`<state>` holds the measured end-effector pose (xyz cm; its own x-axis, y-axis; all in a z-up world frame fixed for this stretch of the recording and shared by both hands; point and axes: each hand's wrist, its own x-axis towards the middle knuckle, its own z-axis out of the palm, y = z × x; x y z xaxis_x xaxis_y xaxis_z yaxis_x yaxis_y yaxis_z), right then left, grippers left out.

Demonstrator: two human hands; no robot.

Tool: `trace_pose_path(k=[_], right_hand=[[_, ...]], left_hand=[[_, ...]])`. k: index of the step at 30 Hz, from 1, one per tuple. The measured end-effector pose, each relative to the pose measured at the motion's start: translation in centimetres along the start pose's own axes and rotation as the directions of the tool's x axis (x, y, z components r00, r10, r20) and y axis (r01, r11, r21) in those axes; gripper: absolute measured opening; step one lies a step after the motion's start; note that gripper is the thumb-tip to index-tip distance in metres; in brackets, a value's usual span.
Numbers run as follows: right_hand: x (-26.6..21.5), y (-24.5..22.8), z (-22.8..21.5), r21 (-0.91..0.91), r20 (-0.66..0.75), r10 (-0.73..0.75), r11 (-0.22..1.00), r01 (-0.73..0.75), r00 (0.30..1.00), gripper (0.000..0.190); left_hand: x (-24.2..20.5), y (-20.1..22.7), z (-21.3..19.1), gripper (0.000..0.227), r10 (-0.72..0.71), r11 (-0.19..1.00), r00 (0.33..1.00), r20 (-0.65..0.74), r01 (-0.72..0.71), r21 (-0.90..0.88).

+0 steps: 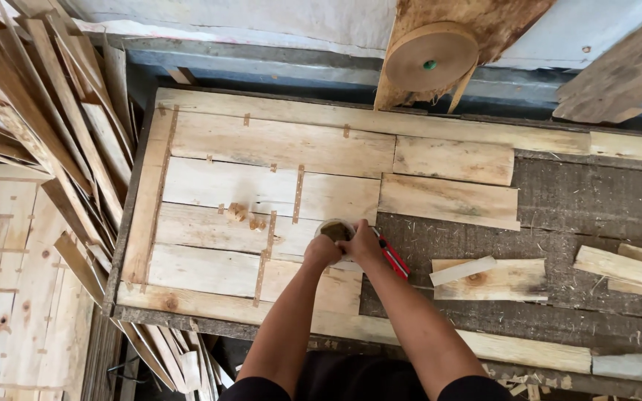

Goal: Assembling and trimming thin wooden strips to form a panel.

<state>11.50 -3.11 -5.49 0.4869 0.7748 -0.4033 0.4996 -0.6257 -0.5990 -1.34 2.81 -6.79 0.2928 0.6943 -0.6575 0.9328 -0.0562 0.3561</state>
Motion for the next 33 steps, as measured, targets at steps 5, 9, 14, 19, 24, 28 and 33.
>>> trace_pose_path(k=[5, 9, 14, 19, 24, 28, 33], right_hand=[[-1.1, -2.7, -2.1, 0.025, 0.079, 0.141, 0.989, -0.143, 0.987, 0.076], [-0.4, -1.0, -0.9, 0.078, 0.048, 0.123, 0.989, -0.126, 0.991, 0.062], [1.1, 0.6, -2.4, 0.194, -0.120, -0.074, 0.976, 0.096, 0.990, 0.041], [-0.5, 0.6, -6.8, 0.428, -0.066, -0.172, 0.885, 0.184, 0.983, 0.029], [-1.7, 0.1, -9.9, 0.381, 0.060, -0.147, 0.918, 0.113, 0.987, 0.027], [-0.7, 2.6, -9.9, 0.436, 0.036, -0.178, 0.888, 0.145, 0.983, 0.023], [-1.0, 2.4, -12.2, 0.618, 0.107, -0.088, 0.787, 0.003, 0.990, 0.019]], left_hand=[[-0.5, -0.1, -0.4, 0.045, 0.007, 1.000, 1.000, 0.016, -0.007, 0.013], [-2.1, 0.4, -1.8, 0.041, -0.016, 1.000, 0.999, 0.033, 0.017, -0.023], [-1.2, -1.2, -1.0, 0.030, 0.205, 0.976, 0.973, -0.109, -0.212, -0.052], [-6.3, 2.3, -3.7, 0.022, 0.180, 0.901, 0.951, -0.251, -0.262, -0.345], [-6.3, 4.9, -2.9, 0.022, 0.193, 0.908, 0.926, -0.326, -0.294, -0.299], [-6.1, 6.5, -2.0, 0.022, 0.223, 0.861, 0.904, -0.365, -0.358, -0.361], [-7.6, 9.1, -3.2, 0.027, 0.160, 0.843, 0.947, -0.279, -0.279, -0.461]])
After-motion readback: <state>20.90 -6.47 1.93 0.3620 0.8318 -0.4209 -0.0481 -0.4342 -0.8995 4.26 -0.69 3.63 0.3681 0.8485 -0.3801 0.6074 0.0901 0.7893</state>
